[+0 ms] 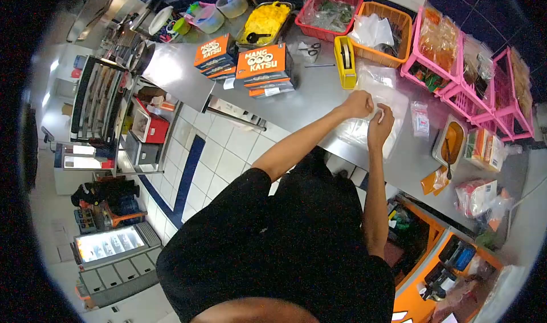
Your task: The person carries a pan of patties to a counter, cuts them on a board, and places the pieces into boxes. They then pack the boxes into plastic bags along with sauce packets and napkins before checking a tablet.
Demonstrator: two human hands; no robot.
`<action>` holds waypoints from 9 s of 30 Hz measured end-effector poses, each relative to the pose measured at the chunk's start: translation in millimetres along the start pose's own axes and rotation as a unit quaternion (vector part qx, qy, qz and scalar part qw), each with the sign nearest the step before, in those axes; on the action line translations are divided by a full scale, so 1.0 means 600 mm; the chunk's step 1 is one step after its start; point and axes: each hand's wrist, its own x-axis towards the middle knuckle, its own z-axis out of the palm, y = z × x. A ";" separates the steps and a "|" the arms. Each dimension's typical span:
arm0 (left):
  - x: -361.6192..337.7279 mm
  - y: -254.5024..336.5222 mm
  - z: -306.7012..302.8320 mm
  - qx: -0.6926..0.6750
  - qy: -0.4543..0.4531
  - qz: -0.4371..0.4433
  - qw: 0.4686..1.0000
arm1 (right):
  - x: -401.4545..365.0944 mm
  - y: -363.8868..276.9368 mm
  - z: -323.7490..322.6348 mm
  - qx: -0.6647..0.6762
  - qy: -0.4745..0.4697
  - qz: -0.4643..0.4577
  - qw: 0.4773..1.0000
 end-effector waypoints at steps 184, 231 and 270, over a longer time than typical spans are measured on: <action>-0.166 0.096 -0.562 -0.070 -0.359 0.208 0.907 | -0.071 -0.446 -0.079 -0.212 -0.010 -0.032 0.977; -0.180 0.122 -0.654 0.357 -0.393 0.070 0.844 | -0.049 -0.271 -0.066 0.044 -0.055 0.162 0.984; -0.273 -0.023 -0.461 0.113 -0.313 -0.066 0.941 | -0.182 -0.369 0.031 0.143 -0.489 0.051 0.859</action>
